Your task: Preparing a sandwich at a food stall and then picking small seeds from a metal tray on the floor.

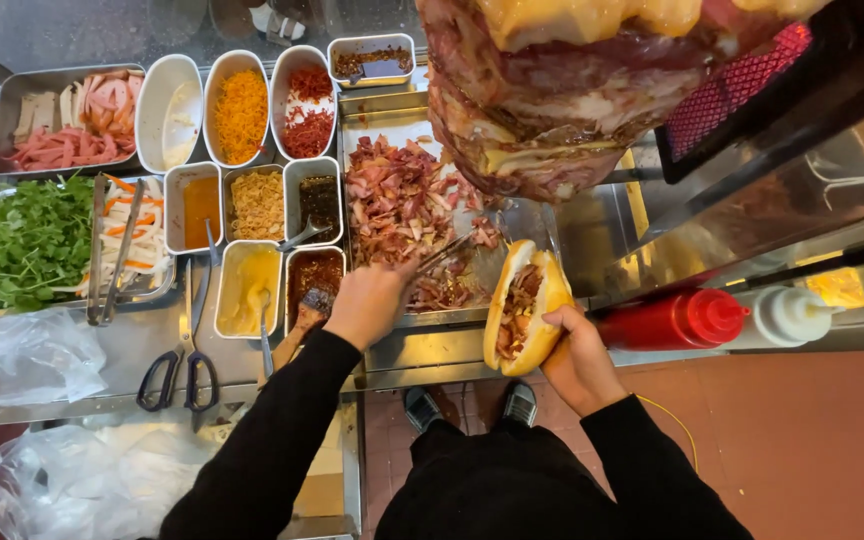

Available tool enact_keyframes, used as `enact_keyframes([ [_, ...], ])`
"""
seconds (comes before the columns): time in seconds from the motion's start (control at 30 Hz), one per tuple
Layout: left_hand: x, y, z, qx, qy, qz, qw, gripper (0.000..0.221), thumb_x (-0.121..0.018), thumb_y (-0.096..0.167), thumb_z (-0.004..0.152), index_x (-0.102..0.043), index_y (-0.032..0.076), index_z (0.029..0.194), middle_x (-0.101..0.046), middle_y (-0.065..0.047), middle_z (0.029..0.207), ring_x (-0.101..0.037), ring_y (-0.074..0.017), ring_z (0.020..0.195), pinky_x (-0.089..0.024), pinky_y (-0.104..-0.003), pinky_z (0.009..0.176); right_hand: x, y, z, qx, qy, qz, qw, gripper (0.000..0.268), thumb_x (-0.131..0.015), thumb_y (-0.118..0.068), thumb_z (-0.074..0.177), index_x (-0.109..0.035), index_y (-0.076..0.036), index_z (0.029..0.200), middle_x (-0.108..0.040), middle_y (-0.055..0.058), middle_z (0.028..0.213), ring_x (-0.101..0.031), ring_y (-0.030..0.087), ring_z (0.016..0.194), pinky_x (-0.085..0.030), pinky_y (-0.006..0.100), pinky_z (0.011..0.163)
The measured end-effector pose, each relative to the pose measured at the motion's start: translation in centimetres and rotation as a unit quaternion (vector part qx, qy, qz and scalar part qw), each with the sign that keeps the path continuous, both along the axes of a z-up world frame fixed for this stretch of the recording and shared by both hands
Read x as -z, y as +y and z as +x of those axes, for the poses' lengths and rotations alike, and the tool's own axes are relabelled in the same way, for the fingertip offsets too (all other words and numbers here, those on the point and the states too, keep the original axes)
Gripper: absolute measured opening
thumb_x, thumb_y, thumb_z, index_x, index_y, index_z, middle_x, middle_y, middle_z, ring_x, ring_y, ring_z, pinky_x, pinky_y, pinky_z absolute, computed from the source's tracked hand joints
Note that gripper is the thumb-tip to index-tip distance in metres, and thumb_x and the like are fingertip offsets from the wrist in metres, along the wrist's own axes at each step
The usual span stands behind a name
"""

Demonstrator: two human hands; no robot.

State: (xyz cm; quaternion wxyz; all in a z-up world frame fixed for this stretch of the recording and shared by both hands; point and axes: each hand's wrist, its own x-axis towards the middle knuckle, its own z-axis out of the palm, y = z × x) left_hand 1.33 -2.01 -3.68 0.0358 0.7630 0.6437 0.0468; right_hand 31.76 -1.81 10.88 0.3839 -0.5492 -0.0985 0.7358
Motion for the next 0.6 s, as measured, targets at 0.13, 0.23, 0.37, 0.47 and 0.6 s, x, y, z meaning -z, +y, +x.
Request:
enact_keyframes([
  [0.13, -8.4, -2.4, -0.5, -0.071, -0.143, -0.128, 0.979, 0.049, -0.075, 0.043, 0.1, -0.077, 0.032, 0.148, -0.084, -0.019, 0.102, -0.083, -0.0487, 0.102, -0.067, -0.061, 0.09, 0.6, 0.7, -0.3, -0.002, -0.001, 0.018, 1.0, 0.086, -0.061, -0.003, 0.093, -0.035, -0.02, 0.173, -0.05, 0.019, 0.153, -0.057, 0.037, 0.135, -0.047, 0.059, 0.118],
  [0.23, -17.1, -5.0, 0.4, -0.105, -0.27, -0.159, 0.944, 0.048, -0.076, 0.039, 0.101, -0.081, 0.023, 0.146, -0.087, -0.024, 0.113, -0.079, -0.0556, 0.107, -0.064, -0.063, 0.092, 4.0, 1.3, -0.2, 0.014, -0.011, 0.044, 0.999, 0.092, -0.062, -0.001, 0.094, -0.023, -0.018, 0.176, -0.043, 0.022, 0.159, -0.053, 0.036, 0.138, -0.045, 0.061, 0.121],
  [0.37, -21.2, -7.7, 3.3, -0.13, -0.351, -0.201, 0.905, 0.051, -0.074, 0.033, 0.105, -0.078, 0.018, 0.153, -0.088, -0.024, 0.115, -0.082, -0.0465, 0.097, -0.067, -0.053, 0.085, 6.6, 1.6, -1.4, 0.032, -0.002, 0.062, 0.998, 0.079, -0.065, -0.001, 0.091, -0.038, -0.018, 0.163, -0.051, 0.02, 0.156, -0.06, 0.039, 0.135, -0.05, 0.06, 0.116],
  [0.47, -19.1, -8.2, 6.1, -0.113, -0.278, -0.166, 0.94, 0.054, -0.073, 0.038, 0.104, -0.075, 0.02, 0.155, -0.086, -0.027, 0.11, -0.08, -0.0582, 0.103, -0.065, -0.068, 0.086, 6.0, 0.8, -2.6, 0.025, 0.038, 0.043, 0.998, 0.07, -0.067, -0.005, 0.089, -0.048, -0.02, 0.155, -0.059, 0.017, 0.152, -0.064, 0.039, 0.133, -0.053, 0.058, 0.113],
  [0.6, -20.3, -8.8, 8.6, -0.103, -0.147, -0.068, 0.982, 0.06, -0.071, 0.036, 0.103, -0.067, 0.018, 0.161, -0.084, -0.024, 0.104, -0.083, -0.0516, 0.082, -0.067, -0.061, 0.069, 3.0, 0.5, -3.4, 0.014, 0.058, 0.024, 0.998, 0.067, -0.066, -0.012, 0.089, -0.056, -0.016, 0.155, -0.061, 0.016, 0.152, -0.062, 0.036, 0.134, -0.051, 0.056, 0.115],
])
